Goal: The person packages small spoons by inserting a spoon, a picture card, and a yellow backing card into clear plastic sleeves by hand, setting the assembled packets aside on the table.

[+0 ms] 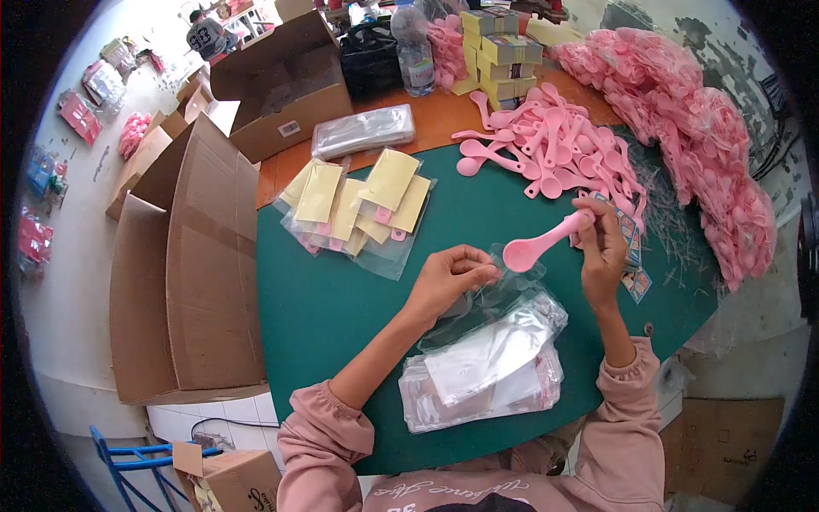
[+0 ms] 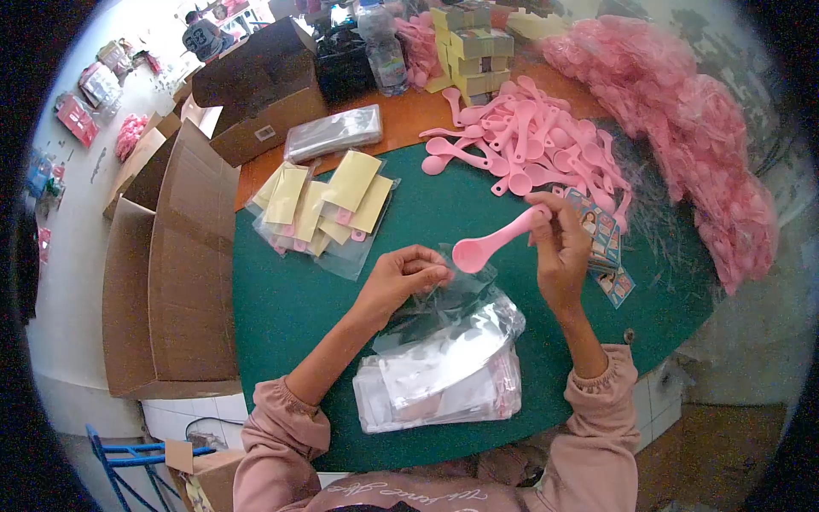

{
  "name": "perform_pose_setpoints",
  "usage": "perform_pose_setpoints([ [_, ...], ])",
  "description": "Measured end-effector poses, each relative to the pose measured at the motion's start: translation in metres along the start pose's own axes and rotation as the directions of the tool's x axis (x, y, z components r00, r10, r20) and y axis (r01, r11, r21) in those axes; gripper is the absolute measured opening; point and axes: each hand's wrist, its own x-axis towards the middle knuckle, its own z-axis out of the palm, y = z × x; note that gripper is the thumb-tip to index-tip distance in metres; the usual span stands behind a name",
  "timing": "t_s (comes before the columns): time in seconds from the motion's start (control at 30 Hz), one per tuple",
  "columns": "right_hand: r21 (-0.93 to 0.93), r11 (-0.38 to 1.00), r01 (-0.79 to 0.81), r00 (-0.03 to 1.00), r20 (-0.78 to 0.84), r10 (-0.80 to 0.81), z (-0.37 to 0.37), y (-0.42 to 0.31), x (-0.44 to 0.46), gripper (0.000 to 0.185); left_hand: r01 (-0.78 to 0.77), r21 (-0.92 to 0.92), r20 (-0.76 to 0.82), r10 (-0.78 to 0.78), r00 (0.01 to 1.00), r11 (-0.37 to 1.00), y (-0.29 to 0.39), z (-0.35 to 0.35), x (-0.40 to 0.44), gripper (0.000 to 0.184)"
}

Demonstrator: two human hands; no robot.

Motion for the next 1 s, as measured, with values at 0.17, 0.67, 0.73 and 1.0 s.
perform_pose_setpoints([
  [0.17, -0.044, 0.999, -0.009, 0.989, 0.144, 0.016, 0.001, 0.002, -0.002, 0.018, -0.001, 0.004, 0.007, 0.001, 1.000, 1.000, -0.001, 0.002, 0.001, 0.024],
  [0.67, 0.177, 0.965, -0.193, 0.958, 0.247, 0.146, 0.007, 0.006, -0.005, 0.025, -0.019, 0.050, 0.278, 0.004, 0.961, 0.999, 0.008, 0.011, 0.012, 0.039],
  [0.73, 0.124, 0.966, -0.227, 0.931, 0.320, 0.178, 0.005, 0.007, -0.006, 0.019, 0.031, -0.030, 0.353, -0.018, 0.935, 0.999, 0.012, 0.015, 0.011, 0.041],
  [1.0, 0.042, 0.984, 0.175, 0.874, 0.453, -0.175, 0.000, -0.001, 0.005, 0.047, -0.070, -0.123, 0.239, 0.098, 0.966, 0.990, 0.018, 0.019, 0.018, 0.037],
])
